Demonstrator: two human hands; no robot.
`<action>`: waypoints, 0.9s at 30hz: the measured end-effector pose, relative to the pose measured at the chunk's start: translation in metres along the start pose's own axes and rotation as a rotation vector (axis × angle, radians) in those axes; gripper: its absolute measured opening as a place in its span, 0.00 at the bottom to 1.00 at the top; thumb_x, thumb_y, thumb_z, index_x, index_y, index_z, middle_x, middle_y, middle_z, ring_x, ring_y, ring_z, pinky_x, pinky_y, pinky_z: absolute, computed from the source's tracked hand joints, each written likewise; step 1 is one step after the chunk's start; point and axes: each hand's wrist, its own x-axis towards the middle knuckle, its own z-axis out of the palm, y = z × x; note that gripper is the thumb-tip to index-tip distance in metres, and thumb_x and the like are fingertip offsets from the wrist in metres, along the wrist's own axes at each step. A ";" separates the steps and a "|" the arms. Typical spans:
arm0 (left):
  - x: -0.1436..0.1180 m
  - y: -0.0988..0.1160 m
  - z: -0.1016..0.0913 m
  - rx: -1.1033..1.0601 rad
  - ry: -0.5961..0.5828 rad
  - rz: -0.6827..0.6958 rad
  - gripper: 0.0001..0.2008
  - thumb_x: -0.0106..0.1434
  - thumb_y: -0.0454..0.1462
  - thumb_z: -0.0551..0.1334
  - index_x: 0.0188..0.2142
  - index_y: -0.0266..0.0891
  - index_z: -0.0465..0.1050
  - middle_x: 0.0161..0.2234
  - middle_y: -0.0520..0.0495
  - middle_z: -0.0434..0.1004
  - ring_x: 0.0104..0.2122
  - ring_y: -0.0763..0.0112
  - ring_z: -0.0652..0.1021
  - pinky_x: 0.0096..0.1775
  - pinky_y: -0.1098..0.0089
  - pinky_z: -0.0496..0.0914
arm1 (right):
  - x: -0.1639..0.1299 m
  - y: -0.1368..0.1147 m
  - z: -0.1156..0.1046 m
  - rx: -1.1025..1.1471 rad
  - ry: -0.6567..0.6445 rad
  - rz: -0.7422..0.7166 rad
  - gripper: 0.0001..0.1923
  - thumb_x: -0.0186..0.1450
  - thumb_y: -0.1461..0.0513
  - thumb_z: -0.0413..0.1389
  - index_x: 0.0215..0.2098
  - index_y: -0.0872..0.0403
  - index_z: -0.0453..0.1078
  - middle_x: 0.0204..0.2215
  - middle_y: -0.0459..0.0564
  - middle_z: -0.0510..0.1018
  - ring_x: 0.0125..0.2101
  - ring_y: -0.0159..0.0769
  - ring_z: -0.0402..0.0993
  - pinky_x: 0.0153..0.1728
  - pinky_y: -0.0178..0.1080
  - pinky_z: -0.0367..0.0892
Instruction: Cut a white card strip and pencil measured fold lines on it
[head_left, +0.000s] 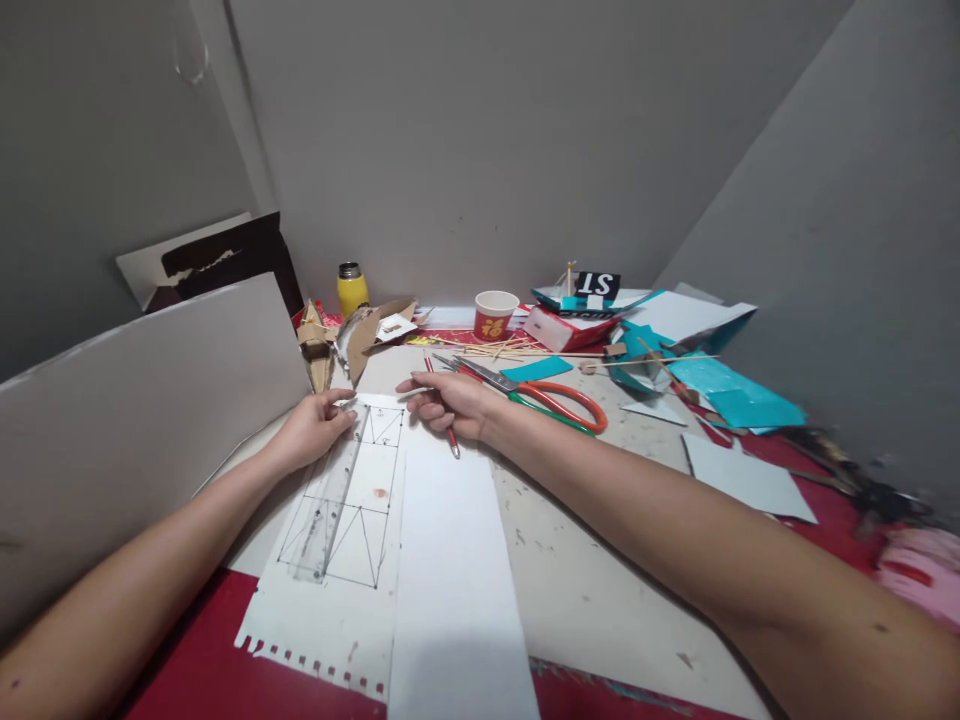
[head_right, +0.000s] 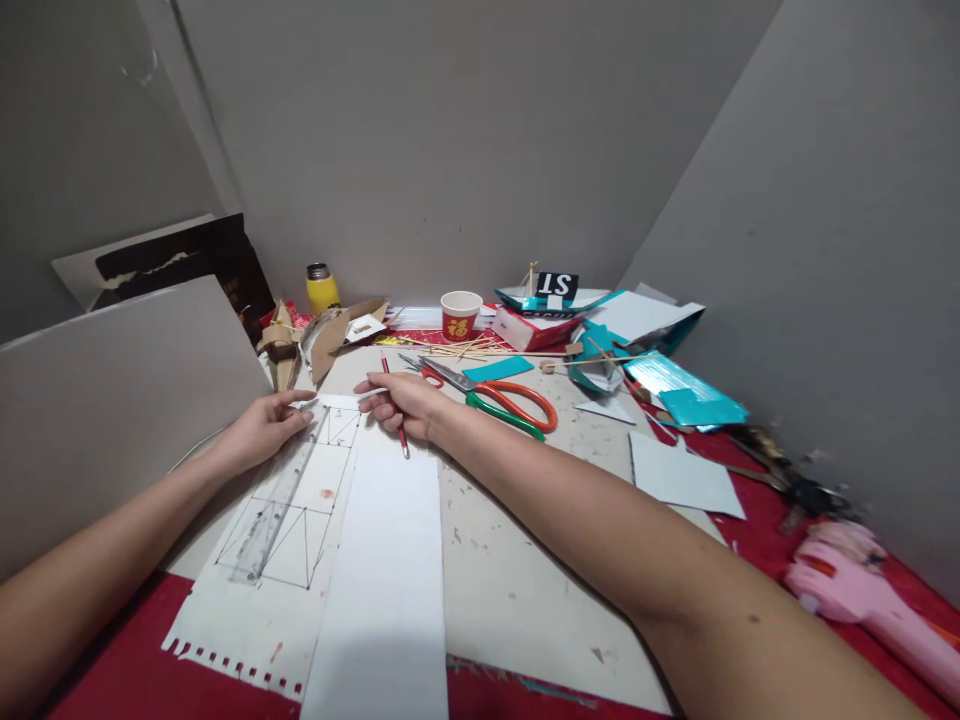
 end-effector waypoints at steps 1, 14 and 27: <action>-0.001 0.000 0.000 0.009 0.004 0.003 0.25 0.61 0.41 0.63 0.55 0.32 0.69 0.20 0.56 0.69 0.15 0.77 0.62 0.20 0.72 0.57 | 0.000 0.000 0.000 0.000 0.001 -0.001 0.10 0.72 0.62 0.47 0.35 0.58 0.66 0.17 0.44 0.70 0.10 0.19 0.46 0.10 0.22 0.42; 0.007 -0.005 0.002 0.182 0.034 0.072 0.24 0.63 0.40 0.58 0.57 0.30 0.68 0.19 0.59 0.64 0.18 0.74 0.64 0.24 0.71 0.60 | 0.003 0.001 0.000 0.020 -0.002 -0.010 0.14 0.74 0.62 0.44 0.35 0.59 0.66 0.16 0.47 0.71 0.10 0.20 0.47 0.09 0.23 0.41; 0.010 -0.012 0.001 0.248 0.023 0.031 0.18 0.67 0.42 0.61 0.53 0.38 0.69 0.50 0.43 0.73 0.43 0.61 0.77 0.43 0.56 0.75 | 0.001 0.003 0.006 -0.031 0.016 -0.025 0.13 0.74 0.62 0.44 0.35 0.59 0.66 0.17 0.46 0.71 0.10 0.19 0.48 0.09 0.22 0.43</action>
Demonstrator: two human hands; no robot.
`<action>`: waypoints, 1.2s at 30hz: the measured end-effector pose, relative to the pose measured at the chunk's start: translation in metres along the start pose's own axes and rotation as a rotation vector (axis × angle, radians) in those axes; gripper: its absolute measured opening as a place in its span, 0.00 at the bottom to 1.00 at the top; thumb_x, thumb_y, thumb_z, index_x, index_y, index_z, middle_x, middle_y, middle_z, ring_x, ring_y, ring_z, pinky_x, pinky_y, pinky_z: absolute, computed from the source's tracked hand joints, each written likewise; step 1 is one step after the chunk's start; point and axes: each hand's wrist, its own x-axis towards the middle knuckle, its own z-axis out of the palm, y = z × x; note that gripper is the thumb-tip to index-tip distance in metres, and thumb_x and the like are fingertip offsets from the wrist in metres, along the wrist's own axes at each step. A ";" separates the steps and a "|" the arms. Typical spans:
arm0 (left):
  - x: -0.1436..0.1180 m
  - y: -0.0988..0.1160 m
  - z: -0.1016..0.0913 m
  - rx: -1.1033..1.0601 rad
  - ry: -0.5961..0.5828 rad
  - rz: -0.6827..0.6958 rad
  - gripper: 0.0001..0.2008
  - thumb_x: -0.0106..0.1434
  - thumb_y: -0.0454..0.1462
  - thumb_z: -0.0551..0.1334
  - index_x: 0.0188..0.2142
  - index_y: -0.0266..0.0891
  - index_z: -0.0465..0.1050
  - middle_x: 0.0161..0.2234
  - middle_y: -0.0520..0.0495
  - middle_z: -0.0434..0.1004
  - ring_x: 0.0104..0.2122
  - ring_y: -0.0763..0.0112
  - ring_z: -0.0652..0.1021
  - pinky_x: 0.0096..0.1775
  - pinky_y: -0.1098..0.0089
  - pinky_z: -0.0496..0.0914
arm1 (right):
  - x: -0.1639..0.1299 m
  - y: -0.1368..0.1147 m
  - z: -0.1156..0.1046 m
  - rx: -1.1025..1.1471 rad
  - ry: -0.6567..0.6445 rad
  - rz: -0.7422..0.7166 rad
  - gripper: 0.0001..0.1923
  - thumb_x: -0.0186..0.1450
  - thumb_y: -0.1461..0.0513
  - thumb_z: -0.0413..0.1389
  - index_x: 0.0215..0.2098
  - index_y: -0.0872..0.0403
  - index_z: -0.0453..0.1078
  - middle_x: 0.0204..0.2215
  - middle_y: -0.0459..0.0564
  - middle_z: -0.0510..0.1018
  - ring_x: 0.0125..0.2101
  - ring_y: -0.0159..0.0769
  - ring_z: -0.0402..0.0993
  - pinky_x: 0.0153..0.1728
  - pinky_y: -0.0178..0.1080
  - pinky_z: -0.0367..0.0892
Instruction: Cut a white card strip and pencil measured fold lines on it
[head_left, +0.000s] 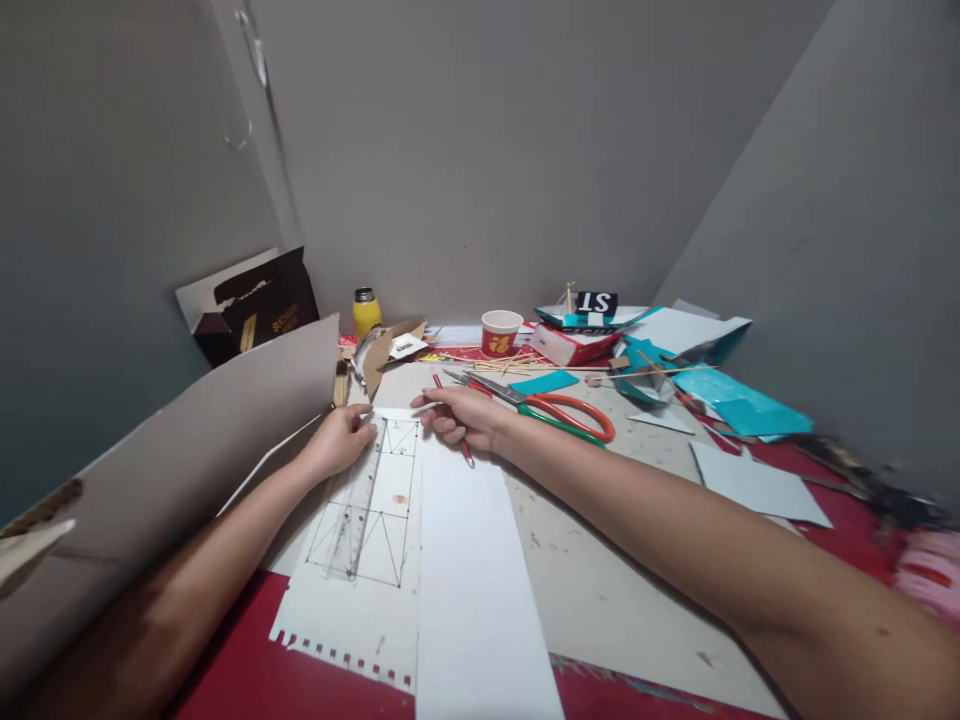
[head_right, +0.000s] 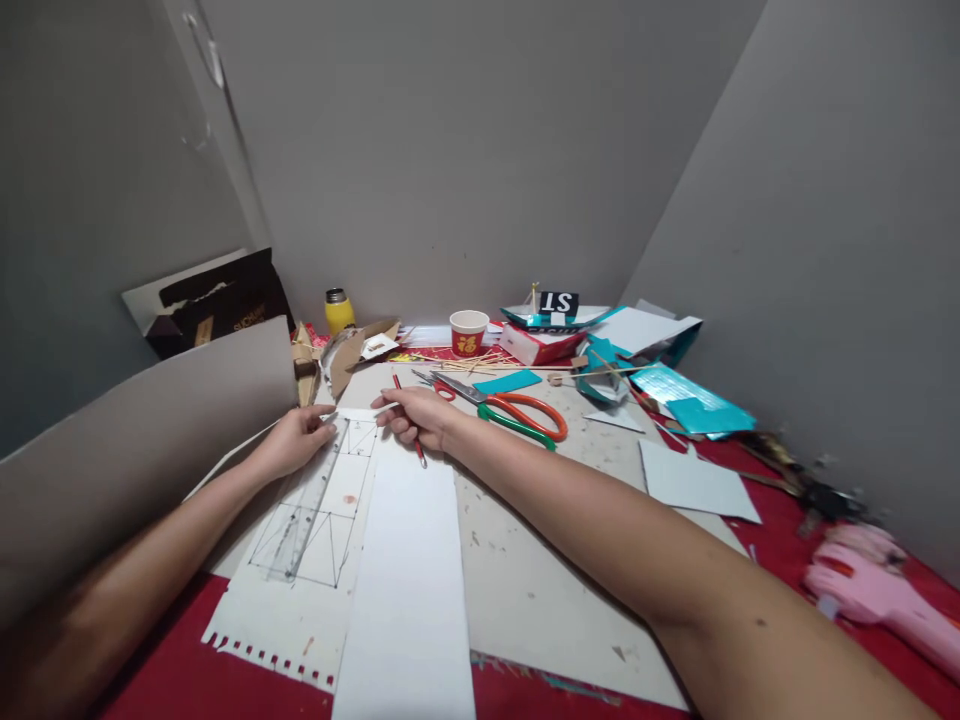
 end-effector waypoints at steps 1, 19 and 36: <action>0.000 0.000 0.000 0.004 -0.001 -0.001 0.18 0.67 0.42 0.61 0.53 0.38 0.69 0.50 0.43 0.73 0.44 0.60 0.77 0.43 0.56 0.74 | 0.001 0.000 0.000 0.001 -0.001 -0.006 0.13 0.74 0.62 0.45 0.35 0.59 0.66 0.17 0.46 0.71 0.10 0.19 0.49 0.09 0.22 0.43; 0.001 -0.013 0.009 -0.041 -0.063 -0.010 0.18 0.67 0.42 0.61 0.53 0.38 0.69 0.52 0.43 0.73 0.45 0.59 0.77 0.44 0.55 0.74 | -0.014 0.002 0.023 -0.241 0.017 -0.194 0.06 0.68 0.63 0.51 0.37 0.57 0.67 0.20 0.46 0.72 0.11 0.20 0.50 0.11 0.24 0.41; -0.005 -0.016 0.005 -0.010 -0.009 0.075 0.16 0.67 0.42 0.61 0.53 0.39 0.70 0.52 0.43 0.72 0.46 0.59 0.76 0.45 0.55 0.74 | -0.025 -0.052 0.197 -1.025 -0.348 -0.784 0.25 0.64 0.63 0.57 0.60 0.55 0.63 0.19 0.44 0.76 0.16 0.29 0.63 0.16 0.31 0.56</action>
